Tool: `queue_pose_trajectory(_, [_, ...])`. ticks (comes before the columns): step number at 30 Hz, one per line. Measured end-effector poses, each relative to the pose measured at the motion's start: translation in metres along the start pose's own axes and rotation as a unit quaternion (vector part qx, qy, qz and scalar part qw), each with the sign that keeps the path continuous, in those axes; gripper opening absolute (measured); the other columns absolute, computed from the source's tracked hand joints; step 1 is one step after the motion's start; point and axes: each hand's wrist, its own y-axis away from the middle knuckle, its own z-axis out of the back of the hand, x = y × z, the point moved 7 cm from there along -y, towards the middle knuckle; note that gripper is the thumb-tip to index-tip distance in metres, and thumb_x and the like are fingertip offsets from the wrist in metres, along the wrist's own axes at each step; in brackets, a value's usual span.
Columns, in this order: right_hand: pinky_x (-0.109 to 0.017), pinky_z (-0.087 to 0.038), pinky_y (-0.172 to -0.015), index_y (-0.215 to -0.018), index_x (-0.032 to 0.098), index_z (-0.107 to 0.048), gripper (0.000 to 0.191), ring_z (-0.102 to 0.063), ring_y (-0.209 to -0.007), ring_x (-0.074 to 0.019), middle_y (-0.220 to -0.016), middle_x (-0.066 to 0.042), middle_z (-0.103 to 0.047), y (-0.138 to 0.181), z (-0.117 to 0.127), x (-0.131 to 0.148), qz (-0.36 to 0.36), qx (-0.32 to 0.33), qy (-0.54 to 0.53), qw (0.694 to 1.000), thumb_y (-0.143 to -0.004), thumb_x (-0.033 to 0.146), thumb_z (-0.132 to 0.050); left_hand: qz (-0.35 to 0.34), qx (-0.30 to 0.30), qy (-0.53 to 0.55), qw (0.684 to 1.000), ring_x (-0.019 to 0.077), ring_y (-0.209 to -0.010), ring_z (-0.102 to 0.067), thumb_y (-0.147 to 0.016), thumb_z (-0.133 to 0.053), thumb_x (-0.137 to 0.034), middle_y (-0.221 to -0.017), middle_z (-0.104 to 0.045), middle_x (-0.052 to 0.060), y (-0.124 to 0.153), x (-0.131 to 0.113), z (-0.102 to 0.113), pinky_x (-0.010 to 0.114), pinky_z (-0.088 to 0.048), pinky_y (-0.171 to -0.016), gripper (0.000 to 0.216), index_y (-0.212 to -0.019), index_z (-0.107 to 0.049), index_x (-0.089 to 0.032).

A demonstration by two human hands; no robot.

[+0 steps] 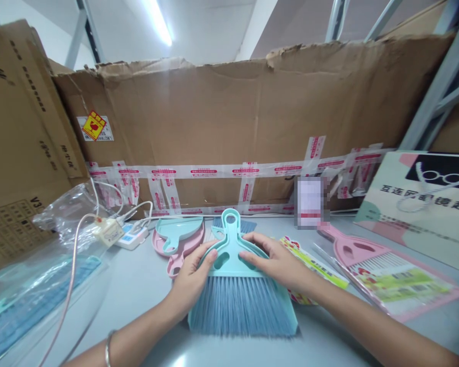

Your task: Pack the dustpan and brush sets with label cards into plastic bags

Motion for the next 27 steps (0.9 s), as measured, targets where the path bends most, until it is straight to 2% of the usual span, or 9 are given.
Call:
queue_pose_trajectory(3, [-0.033,-0.045,-0.080,-0.099,0.021,-0.052,0.025,-0.056,-0.092,-0.0185,-0.099,-0.004,-0.059,0.001,0.004,0.002,0.014,-0.043,0.055,0.997,-0.078,0.034,-0.052,0.008,-0.004,-0.005,1.000,0.0244,-0.114,-0.046,-0.080,-0.052,-0.039,-0.118,-0.059,0.005,0.000,0.002,0.000,0.036,-0.033,-0.099,0.035,-0.107,-0.061,-0.020])
queue_pose_trajectory(5, [-0.035,-0.045,-0.079,-0.101,0.021,-0.050,0.026,-0.056,-0.092,-0.0198,-0.101,-0.006,-0.058,0.003,0.008,0.008,0.068,-0.083,0.137,0.985,-0.077,0.029,-0.054,0.023,-0.012,-0.009,1.000,0.0243,-0.116,-0.045,-0.081,-0.050,-0.040,-0.119,-0.058,0.004,0.001,0.003,0.001,0.036,-0.032,-0.099,0.035,-0.108,-0.060,-0.021])
queue_pose_trajectory(7, [-0.037,-0.046,-0.078,-0.101,0.019,-0.050,0.026,-0.056,-0.092,-0.0214,-0.100,-0.008,-0.058,0.006,0.009,0.016,0.140,-0.115,0.227,0.957,-0.076,0.022,-0.055,0.040,0.001,-0.008,0.999,0.0244,-0.115,-0.045,-0.081,-0.049,-0.042,-0.117,-0.058,0.003,0.005,0.003,-0.001,0.036,-0.033,-0.099,0.035,-0.108,-0.060,-0.022])
queue_pose_trajectory(10, [-0.038,-0.049,-0.070,-0.098,0.017,-0.054,0.020,-0.060,-0.085,-0.0225,-0.091,-0.009,-0.064,0.016,0.005,0.028,0.240,-0.148,0.326,0.902,-0.077,0.016,-0.052,0.070,0.068,0.005,0.995,0.0244,-0.112,-0.047,-0.078,-0.052,-0.046,-0.115,-0.059,0.001,0.011,0.001,-0.011,0.035,-0.037,-0.095,0.036,-0.106,-0.059,-0.024])
queue_pose_trajectory(12, [-0.036,-0.051,-0.067,-0.095,0.016,-0.058,0.017,-0.063,-0.076,-0.0211,-0.084,-0.008,-0.068,0.024,-0.002,0.038,0.309,-0.159,0.361,0.865,-0.080,0.016,-0.049,0.085,0.103,0.030,0.991,0.0234,-0.116,-0.044,-0.078,-0.052,-0.047,-0.119,-0.057,0.001,0.015,-0.001,-0.016,0.034,-0.035,-0.097,0.039,-0.110,-0.057,-0.026])
queue_pose_trajectory(15, [-0.034,-0.054,-0.068,-0.100,0.013,-0.059,0.022,-0.066,-0.075,-0.0186,-0.087,-0.009,-0.070,0.036,-0.015,0.051,0.393,-0.144,0.385,0.823,-0.084,0.014,-0.044,0.096,0.112,0.104,0.984,0.0216,-0.120,-0.042,-0.081,-0.049,-0.046,-0.122,-0.056,0.002,0.016,-0.003,-0.019,0.033,-0.031,-0.101,0.043,-0.119,-0.052,-0.026])
queue_pose_trajectory(18, [-0.033,-0.055,-0.074,-0.104,0.008,-0.059,0.027,-0.066,-0.085,-0.0196,-0.095,-0.013,-0.069,0.040,-0.023,0.057,0.426,-0.123,0.402,0.801,-0.084,0.011,-0.041,0.106,0.110,0.184,0.971,0.0235,-0.111,-0.051,-0.079,-0.052,-0.046,-0.117,-0.060,0.005,0.015,0.000,-0.022,0.035,-0.038,-0.094,0.047,-0.120,-0.051,-0.023])
queue_pose_trajectory(22, [-0.031,-0.055,-0.080,-0.109,0.006,-0.057,0.032,-0.062,-0.096,-0.0202,-0.104,-0.017,-0.065,0.041,-0.025,0.058,0.434,-0.112,0.410,0.794,-0.083,0.006,-0.038,0.119,0.112,0.265,0.950,0.0243,-0.098,-0.059,-0.072,-0.061,-0.045,-0.108,-0.064,0.008,0.012,0.004,-0.023,0.035,-0.044,-0.086,0.050,-0.115,-0.056,-0.020])
queue_pose_trajectory(27, [-0.031,-0.054,-0.079,-0.107,0.005,-0.058,0.031,-0.062,-0.097,-0.0208,-0.104,-0.017,-0.065,0.044,-0.022,0.064,0.439,-0.125,0.428,0.780,-0.083,0.005,-0.038,0.090,0.155,0.253,0.951,0.0246,-0.092,-0.061,-0.071,-0.064,-0.042,-0.100,-0.067,0.009,0.009,-0.003,-0.022,0.035,-0.044,-0.085,0.050,-0.115,-0.056,-0.020])
